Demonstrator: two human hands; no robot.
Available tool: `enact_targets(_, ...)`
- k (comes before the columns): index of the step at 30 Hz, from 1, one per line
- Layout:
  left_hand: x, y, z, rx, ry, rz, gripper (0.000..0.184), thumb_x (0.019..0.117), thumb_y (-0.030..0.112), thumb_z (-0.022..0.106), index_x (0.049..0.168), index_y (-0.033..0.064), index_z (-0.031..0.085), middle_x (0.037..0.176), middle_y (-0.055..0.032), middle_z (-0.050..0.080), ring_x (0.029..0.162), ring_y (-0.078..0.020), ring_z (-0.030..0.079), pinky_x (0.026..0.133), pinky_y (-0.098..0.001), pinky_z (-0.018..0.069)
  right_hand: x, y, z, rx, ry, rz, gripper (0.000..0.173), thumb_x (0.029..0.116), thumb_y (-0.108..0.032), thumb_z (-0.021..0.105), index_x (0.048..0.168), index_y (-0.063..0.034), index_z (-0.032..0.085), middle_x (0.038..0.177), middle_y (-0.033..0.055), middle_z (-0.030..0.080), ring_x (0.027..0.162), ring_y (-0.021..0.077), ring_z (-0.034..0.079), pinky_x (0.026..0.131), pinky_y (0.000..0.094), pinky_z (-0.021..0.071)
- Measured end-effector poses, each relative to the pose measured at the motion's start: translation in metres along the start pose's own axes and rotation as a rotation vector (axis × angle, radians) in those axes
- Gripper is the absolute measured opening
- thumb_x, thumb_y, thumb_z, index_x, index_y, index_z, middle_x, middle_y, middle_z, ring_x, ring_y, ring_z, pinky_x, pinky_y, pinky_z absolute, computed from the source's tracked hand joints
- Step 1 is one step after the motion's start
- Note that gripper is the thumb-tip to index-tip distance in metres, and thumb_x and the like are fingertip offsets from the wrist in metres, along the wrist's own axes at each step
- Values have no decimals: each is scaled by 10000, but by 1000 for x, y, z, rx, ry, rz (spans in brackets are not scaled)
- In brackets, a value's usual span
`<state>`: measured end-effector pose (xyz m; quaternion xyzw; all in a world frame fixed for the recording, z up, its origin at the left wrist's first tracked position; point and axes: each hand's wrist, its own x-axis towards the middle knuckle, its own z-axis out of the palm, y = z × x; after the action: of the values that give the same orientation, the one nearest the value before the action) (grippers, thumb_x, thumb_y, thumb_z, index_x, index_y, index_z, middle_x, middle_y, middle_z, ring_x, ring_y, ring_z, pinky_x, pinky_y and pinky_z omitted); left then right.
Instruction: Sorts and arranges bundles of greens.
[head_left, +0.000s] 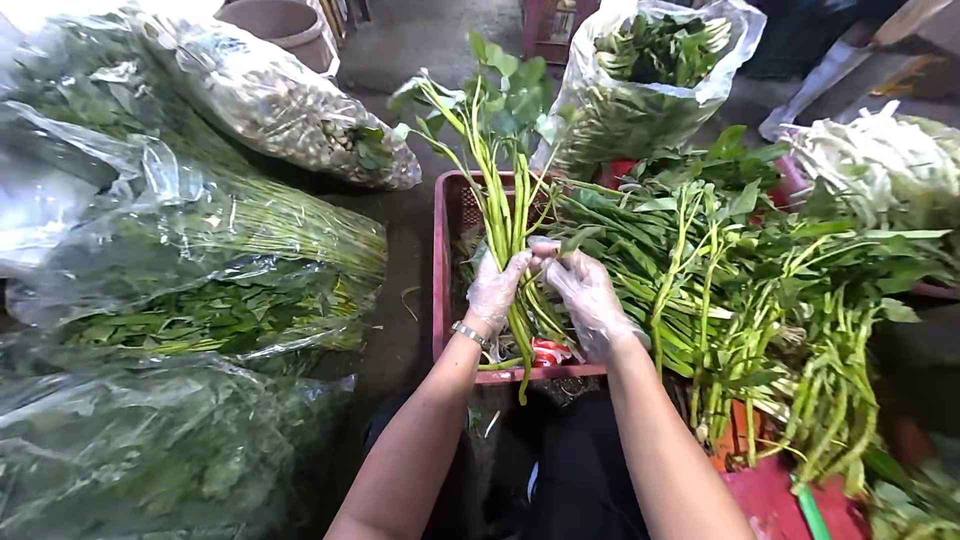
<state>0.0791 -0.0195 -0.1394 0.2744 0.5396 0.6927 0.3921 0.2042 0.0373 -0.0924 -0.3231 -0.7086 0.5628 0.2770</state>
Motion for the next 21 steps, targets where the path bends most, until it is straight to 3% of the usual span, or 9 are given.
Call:
enact_targets(2,-1,-1,-1,-12,7,6,416,1030,199,601,1402,64,471,1120,-45,672,985,-82,642,887,-290,544,-5,6,-1,-5,-69,-34,297,983,-103,603,1272,-79,669,1292,46,630,1135,112,611,934,316,547)
enact_targets(5,-5,0,-4,46,29,-26,514,1031,223,606,1488,87,416,1187,-59,649,1013,-78,623,900,-283,529,-13,8,13,28,-19,-52,158,1029,-123,557,1046,-66,703,1101,23,678,997,84,633,852,303,549)
enact_targets(7,1,2,-8,91,82,-58,461,1019,297,630,1415,131,464,1013,-14,665,825,-56,633,735,-260,554,-19,9,17,-74,-67,-127,219,1042,-116,512,1156,-42,683,1174,59,703,1062,117,666,917,340,564)
enact_targets(10,2,5,-9,115,135,-47,550,1034,288,605,1509,113,389,1223,-112,649,1021,-173,641,898,-391,542,-19,19,21,-330,-90,-206,466,955,-118,632,1396,-4,539,1316,164,628,1010,204,668,885,390,564)
enact_targets(11,2,6,-7,124,148,-49,546,1040,277,603,1510,112,381,1233,-123,637,1026,-183,635,899,-400,537,-18,24,24,-314,-64,-206,469,945,-152,677,1380,-15,565,1293,161,626,978,201,662,853,383,569)
enact_targets(14,-3,5,-8,96,124,-31,556,1023,272,625,1501,136,377,1100,-73,653,873,-113,634,780,-318,551,-13,34,33,-103,12,-255,161,938,-126,679,1073,-55,729,1139,68,680,1047,133,654,904,332,570)
enact_targets(17,-1,8,-11,68,132,25,508,1033,243,613,1472,101,403,1024,-68,671,774,-110,627,699,-292,540,-21,29,33,18,-22,-254,159,995,-165,576,1047,-39,659,1055,27,713,990,74,668,874,296,568)
enact_targets(19,1,10,-16,69,129,42,468,1052,238,574,1466,111,398,1016,-48,678,730,-93,609,669,-270,523,-38,20,31,-179,-51,-281,285,1009,-223,547,1074,15,689,966,74,723,891,123,691,820,336,585)
enact_targets(21,3,11,-23,60,173,0,452,1061,268,556,1469,140,409,1030,-35,667,731,-89,599,670,-267,517,-60,19,33,-391,-64,-390,298,1010,-211,541,995,32,713,886,138,713,840,219,696,798,402,572)
